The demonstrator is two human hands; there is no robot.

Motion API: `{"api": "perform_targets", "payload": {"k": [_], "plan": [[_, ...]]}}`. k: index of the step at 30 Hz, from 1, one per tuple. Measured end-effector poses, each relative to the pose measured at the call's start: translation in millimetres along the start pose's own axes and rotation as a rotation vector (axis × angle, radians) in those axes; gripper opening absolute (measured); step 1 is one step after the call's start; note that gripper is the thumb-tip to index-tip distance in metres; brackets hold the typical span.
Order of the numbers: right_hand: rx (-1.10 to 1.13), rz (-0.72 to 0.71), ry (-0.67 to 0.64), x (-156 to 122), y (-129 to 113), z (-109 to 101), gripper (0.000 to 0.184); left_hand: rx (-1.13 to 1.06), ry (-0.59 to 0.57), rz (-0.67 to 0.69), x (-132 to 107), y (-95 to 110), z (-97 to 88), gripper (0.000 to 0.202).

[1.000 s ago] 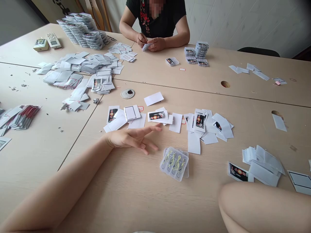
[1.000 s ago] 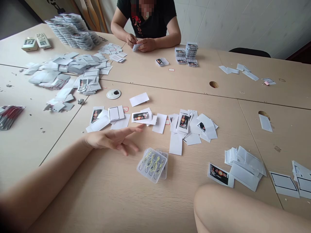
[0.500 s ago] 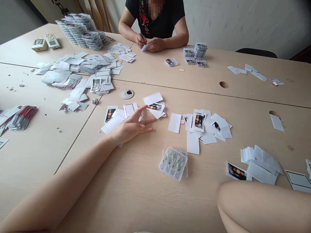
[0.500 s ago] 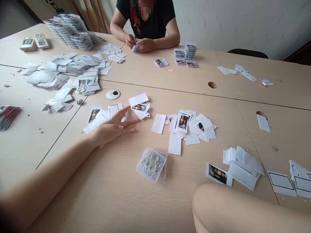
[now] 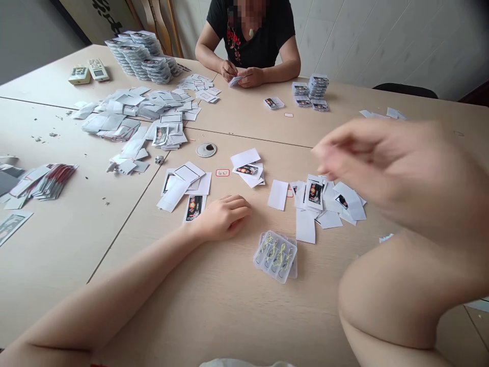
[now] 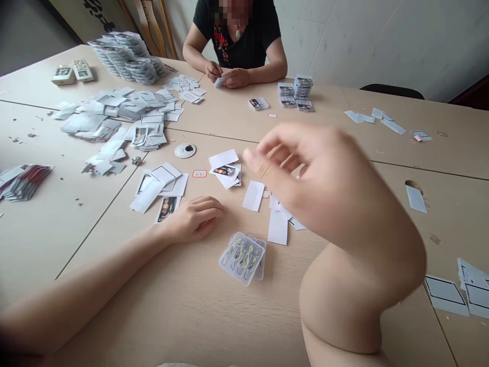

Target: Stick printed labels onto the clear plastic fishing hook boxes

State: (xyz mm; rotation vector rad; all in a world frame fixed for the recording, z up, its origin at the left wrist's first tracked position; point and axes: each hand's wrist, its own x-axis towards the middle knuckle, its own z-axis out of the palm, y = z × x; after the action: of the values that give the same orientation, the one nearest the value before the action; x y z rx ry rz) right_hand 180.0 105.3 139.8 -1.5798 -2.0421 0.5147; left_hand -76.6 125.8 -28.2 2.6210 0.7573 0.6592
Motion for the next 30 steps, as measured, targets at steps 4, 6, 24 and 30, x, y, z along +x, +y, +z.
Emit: {"api": "perform_targets", "payload": {"k": [4, 6, 24, 30], "plan": [[-0.103, 0.142, -0.175, 14.7, 3.9, 17.6, 0.03, 0.152, -0.005, -0.008, -0.6, 2.9, 4.8, 0.021], [-0.201, 0.21, -0.221, 24.6, 9.0, 27.2, 0.025, 0.227, -0.023, -0.031, -0.7, 6.8, 5.6, 0.02], [-0.47, 0.275, -0.743, 67.9, 21.7, 84.6, 0.027, 0.004, -0.112, 0.135, 2.2, 46.7, 7.3, 0.047], [-0.455, 0.359, -0.692, 72.6, 37.8, 81.2, 0.026, -0.018, -0.251, 0.179, 2.3, 45.2, 13.8, 0.066]]}}
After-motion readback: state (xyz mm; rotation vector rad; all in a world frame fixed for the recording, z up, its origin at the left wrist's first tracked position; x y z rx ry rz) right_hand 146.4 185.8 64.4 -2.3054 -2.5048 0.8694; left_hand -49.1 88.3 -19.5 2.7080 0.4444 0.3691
